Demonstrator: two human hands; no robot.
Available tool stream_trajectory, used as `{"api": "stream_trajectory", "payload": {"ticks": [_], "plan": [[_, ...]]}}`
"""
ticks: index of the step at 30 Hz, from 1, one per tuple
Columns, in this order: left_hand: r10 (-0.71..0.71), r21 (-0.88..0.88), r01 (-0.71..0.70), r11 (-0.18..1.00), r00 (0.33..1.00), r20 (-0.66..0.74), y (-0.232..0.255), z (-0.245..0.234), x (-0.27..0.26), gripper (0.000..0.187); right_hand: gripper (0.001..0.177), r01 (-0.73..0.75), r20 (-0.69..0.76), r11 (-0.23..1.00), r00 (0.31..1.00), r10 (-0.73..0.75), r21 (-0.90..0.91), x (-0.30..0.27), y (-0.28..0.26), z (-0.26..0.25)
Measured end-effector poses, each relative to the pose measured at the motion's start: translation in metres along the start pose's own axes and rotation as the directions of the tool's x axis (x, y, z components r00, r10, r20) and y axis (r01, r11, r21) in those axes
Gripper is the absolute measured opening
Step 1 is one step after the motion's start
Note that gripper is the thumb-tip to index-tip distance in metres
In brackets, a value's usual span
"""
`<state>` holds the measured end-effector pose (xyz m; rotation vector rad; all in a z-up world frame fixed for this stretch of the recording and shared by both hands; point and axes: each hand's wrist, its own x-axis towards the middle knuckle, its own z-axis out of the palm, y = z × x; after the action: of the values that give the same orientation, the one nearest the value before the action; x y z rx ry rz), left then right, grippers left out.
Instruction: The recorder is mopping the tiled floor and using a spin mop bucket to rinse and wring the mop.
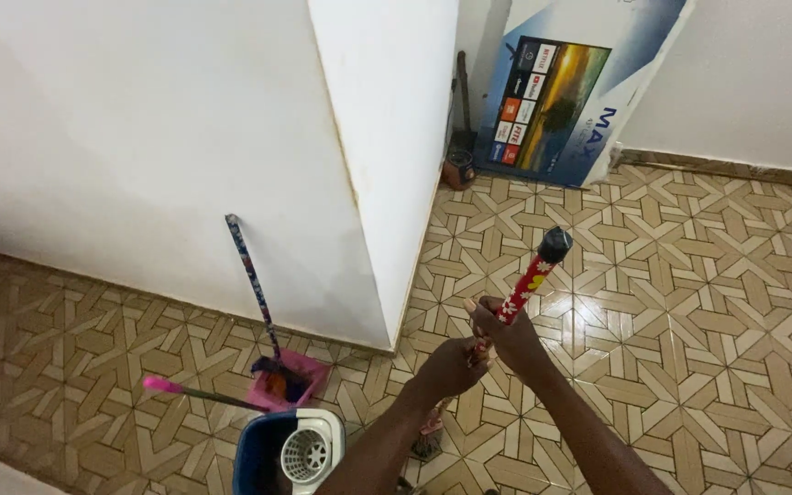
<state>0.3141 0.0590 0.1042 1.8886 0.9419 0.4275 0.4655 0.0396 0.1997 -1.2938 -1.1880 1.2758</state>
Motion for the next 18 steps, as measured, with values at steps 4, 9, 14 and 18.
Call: {"api": "stream_trajectory", "payload": {"ticks": [4,9,14,18], "plan": [[0.178,-0.045,-0.182,0.982,0.981,-0.078,-0.003,-0.013,-0.009,0.032,0.046,-0.02,-0.001,0.997,1.0,0.02,-0.074,0.004,-0.014,0.009],[-0.02,-0.007,0.02,1.0,1.0,-0.024,-0.003,-0.016,-0.009,0.026,0.037,0.11,0.027,0.986,0.994,-0.108,-0.129,0.007,-0.056,0.006],[-0.049,0.017,0.05,0.999,0.998,-0.04,-0.003,-0.022,0.003,0.023,0.032,0.213,0.088,0.967,0.97,-0.227,0.14,0.034,-0.083,-0.008],[-0.231,-0.057,0.231,0.971,0.973,0.01,-0.024,-0.014,0.033,0.022,0.034,0.244,0.161,0.903,0.935,-0.316,0.353,0.056,-0.102,-0.024]]}}
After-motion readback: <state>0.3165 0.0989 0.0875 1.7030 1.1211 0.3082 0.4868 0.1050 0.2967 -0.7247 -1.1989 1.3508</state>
